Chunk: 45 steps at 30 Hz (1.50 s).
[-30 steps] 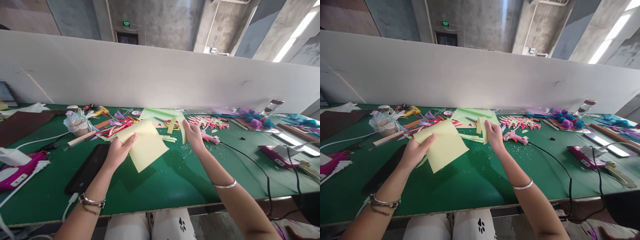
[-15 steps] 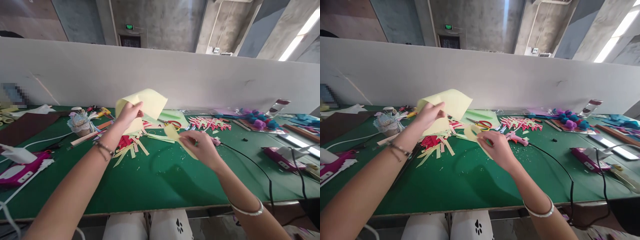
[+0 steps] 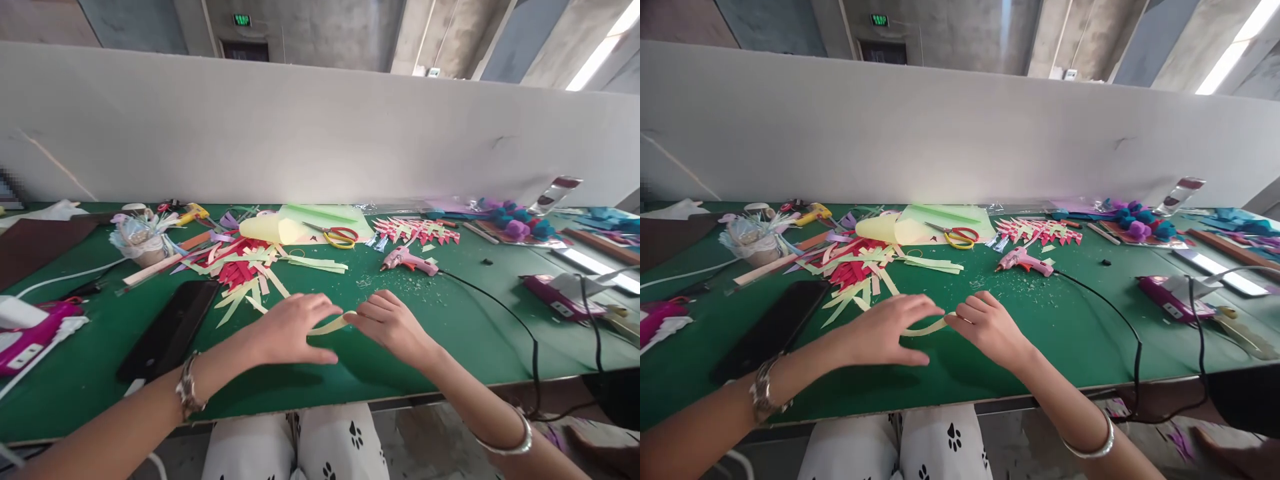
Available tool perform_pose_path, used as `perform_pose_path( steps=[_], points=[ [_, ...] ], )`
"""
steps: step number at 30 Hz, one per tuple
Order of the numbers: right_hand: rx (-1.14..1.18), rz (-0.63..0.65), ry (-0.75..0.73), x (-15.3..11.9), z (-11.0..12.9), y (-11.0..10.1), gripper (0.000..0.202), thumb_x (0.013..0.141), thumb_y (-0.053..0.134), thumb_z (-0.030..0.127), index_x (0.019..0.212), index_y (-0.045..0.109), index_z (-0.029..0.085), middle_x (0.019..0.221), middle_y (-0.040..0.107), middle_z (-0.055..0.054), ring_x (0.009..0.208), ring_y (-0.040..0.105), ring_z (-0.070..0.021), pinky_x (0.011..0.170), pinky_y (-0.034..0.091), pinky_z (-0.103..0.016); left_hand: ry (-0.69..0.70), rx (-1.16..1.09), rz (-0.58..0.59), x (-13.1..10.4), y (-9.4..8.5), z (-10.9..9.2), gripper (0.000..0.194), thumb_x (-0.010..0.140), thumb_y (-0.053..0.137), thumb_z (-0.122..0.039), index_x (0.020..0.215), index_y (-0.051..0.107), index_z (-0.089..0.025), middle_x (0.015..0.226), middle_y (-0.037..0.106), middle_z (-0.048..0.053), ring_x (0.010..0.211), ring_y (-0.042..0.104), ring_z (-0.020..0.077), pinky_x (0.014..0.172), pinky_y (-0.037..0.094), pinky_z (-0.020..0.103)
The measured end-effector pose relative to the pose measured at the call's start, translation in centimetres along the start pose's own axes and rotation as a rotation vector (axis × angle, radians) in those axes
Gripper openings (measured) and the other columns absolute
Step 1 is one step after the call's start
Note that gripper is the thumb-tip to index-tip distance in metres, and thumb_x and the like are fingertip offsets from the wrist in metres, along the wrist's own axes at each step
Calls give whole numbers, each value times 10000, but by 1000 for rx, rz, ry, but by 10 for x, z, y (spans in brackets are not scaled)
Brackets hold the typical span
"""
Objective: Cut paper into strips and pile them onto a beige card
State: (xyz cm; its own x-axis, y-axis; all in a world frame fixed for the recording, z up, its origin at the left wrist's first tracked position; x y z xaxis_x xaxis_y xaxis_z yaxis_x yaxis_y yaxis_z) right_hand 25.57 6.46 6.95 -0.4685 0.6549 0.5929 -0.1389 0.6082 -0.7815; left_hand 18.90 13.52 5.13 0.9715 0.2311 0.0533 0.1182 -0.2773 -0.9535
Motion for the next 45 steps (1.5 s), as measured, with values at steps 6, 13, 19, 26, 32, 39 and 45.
perform_pose_path(
  steps=[6,13,19,26,32,39,45],
  points=[
    [174,70,72,-19,-9,7,204,912,421,161,926,622,195,736,612,-16,674,485,-115,681,358,-264,71,272,-96,-35,27,-3,134,881,451,-184,898,584,-182,835,586,6,748,559,129,621,413,228],
    [54,215,5,-8,26,26,171,883,465,199,1002,586,186,867,599,-48,766,492,-160,747,372,-310,156,581,-283,-39,29,-27,201,818,413,-22,729,536,-153,667,526,9,644,506,148,485,326,248],
    [180,301,-2,-4,47,50,246,897,394,112,722,561,160,712,552,-23,633,449,-126,582,361,-252,92,507,-334,-48,30,-37,207,842,413,-57,687,491,-169,624,481,-11,563,471,123,446,288,240],
    [412,317,104,-10,42,45,225,918,393,179,823,597,166,824,612,-40,732,548,-123,648,438,-244,29,433,-333,-73,29,-35,223,848,387,-41,775,564,-154,674,546,5,638,516,124,495,339,237],
    [590,276,330,-14,33,47,207,907,424,211,833,616,186,868,628,-44,756,563,-125,674,469,-243,-97,275,-333,-80,27,-14,242,890,412,-152,726,588,-180,659,558,-9,620,507,113,537,357,235],
    [442,324,403,-11,29,56,259,913,417,254,757,614,191,770,607,-36,692,536,-131,636,417,-259,-213,181,-394,-93,18,9,298,903,428,-257,636,527,-171,592,540,-12,562,496,106,528,343,230],
    [390,344,405,-12,26,62,276,916,412,292,711,562,184,699,576,-12,622,501,-115,583,356,-244,-232,173,-406,-93,16,14,295,901,428,-271,630,496,-175,572,525,-23,527,483,94,486,316,212]
  ],
)
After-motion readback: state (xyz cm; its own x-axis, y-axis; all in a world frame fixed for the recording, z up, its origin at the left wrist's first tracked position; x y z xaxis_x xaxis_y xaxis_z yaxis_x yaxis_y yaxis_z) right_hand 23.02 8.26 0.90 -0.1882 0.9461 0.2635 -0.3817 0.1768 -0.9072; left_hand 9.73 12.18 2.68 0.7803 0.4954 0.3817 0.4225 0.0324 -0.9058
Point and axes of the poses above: each hand's wrist, its own x-axis towards the middle knuckle, its own y-axis out of the palm, z = x × y, the point moved 9 cm from there along x, towards the middle knuckle
